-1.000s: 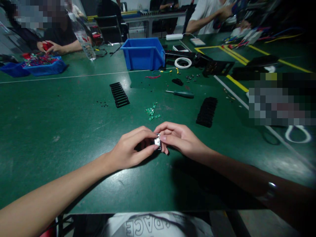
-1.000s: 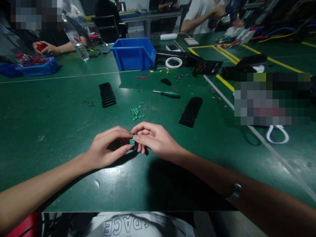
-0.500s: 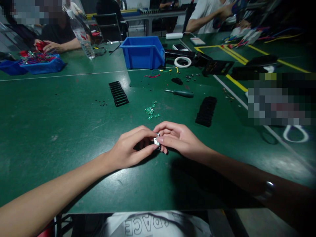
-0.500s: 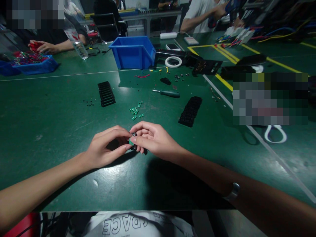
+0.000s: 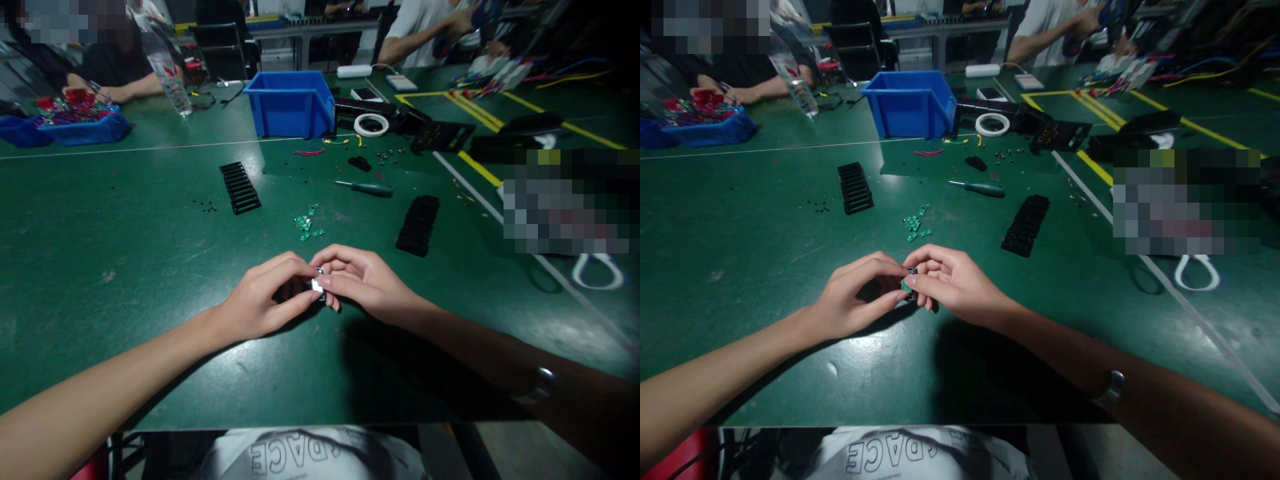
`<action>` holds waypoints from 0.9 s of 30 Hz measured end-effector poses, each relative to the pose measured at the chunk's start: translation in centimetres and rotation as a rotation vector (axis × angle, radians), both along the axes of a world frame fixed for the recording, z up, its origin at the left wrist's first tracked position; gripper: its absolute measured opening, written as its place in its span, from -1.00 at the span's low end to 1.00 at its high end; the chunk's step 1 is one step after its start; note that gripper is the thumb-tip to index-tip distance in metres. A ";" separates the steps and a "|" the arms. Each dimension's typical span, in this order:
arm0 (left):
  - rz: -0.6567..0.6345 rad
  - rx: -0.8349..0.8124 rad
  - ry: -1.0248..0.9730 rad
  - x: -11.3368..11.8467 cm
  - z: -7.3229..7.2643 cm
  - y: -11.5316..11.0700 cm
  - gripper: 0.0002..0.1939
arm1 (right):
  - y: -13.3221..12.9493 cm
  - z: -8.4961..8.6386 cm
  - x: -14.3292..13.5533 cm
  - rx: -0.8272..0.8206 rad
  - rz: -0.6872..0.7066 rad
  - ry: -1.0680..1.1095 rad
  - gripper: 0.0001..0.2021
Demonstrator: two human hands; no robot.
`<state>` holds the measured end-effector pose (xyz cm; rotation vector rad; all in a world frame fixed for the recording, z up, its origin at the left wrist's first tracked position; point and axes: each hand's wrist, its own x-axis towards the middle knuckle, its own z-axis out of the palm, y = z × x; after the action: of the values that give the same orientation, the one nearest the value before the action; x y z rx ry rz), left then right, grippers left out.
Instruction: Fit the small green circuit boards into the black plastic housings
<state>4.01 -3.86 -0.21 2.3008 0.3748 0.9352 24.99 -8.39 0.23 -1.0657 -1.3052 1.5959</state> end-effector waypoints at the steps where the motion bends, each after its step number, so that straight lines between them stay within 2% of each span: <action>1: 0.000 0.003 0.002 0.0 0.0 0.0 -0.74 | 0.0 0.0 0.0 -0.001 0.000 -0.002 -0.74; 7: 0.059 0.058 -0.034 -0.2 -0.1 0.0 -0.68 | 0.0 0.1 -0.1 0.007 -0.007 0.003 -0.77; 11: 0.076 0.129 -0.067 -0.3 0.0 0.0 -0.78 | 0.0 0.0 -0.1 0.005 -0.021 0.007 -0.77; 14: 0.060 0.102 -0.033 -0.3 0.1 -0.1 -0.91 | 0.0 0.0 -0.1 0.005 -0.026 0.012 -0.75; 16: 0.062 -0.001 0.026 -0.2 0.2 -0.2 -0.95 | 0.1 0.0 -0.1 0.004 -0.025 0.014 -0.75; 21: 0.114 -0.505 0.122 0.1 0.6 -1.0 -0.72 | 0.1 -0.1 0.0 0.019 -0.024 0.042 -0.77; 27: 0.075 -0.742 0.062 0.6 0.7 -1.4 -0.71 | -0.1 0.0 -0.1 0.047 -0.049 0.063 -0.75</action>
<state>4.63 -5.25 0.44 1.6405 0.7026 0.6132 24.85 -8.46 0.20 -1.0029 -1.2595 1.5431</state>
